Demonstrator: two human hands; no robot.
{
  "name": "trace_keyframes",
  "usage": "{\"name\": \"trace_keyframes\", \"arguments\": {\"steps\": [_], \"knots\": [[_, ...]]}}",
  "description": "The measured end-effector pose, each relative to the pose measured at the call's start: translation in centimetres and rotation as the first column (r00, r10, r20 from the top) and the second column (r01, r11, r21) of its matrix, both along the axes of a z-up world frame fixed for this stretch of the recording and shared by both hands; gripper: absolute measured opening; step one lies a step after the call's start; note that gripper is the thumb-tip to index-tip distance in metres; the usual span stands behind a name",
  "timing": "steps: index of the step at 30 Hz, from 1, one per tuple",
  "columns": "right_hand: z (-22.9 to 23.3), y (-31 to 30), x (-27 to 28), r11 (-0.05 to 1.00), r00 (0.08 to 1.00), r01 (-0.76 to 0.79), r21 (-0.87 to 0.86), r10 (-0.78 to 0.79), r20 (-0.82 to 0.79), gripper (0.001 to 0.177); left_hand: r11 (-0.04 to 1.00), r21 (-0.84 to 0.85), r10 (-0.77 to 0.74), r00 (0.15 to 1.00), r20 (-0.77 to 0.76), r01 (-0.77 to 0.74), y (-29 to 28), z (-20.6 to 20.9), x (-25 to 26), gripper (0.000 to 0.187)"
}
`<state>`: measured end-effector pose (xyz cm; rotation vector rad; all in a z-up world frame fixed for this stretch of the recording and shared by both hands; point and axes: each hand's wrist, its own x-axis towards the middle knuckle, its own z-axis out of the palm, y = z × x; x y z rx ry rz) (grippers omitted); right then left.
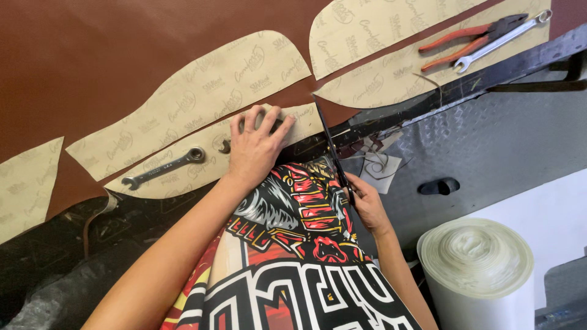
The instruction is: The person uses large shears to cut a brown leather sheet along the edges of several light-colored paper templates laid on a workbench. They reposition the templates and trim the leather around them, then remove the templates to reveal the cut leather pieces.
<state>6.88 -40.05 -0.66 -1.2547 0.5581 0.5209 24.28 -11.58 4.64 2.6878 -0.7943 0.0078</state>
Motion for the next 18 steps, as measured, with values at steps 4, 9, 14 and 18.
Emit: {"name": "trace_keyframes", "arguments": {"steps": [4,9,14,18], "knots": [[0.0,0.0,-0.6,0.998,1.000,-0.013,-0.062,0.014,0.001,0.052,1.000,-0.022,0.001,1.000,-0.017,-0.001,0.0,0.1,-0.1,0.054],[1.5,-0.3,-2.0,0.997,0.994,0.073,-0.024,-0.071,0.080,0.052,0.999,-0.039,0.008,0.999,-0.045,-0.010,-0.2,0.5,0.0,0.056],[3.1,-1.7,-1.8,0.981,0.978,0.195,0.014,-0.196,0.072,0.050,1.000,0.015,0.014,1.000,-0.018,-0.013,-1.6,0.3,-0.4,0.050],[4.7,-3.8,-1.6,0.981,0.974,0.192,-0.016,-0.189,0.128,0.051,0.986,-0.073,-0.150,0.989,-0.009,0.149,-5.6,-0.2,-0.3,0.055]]}}
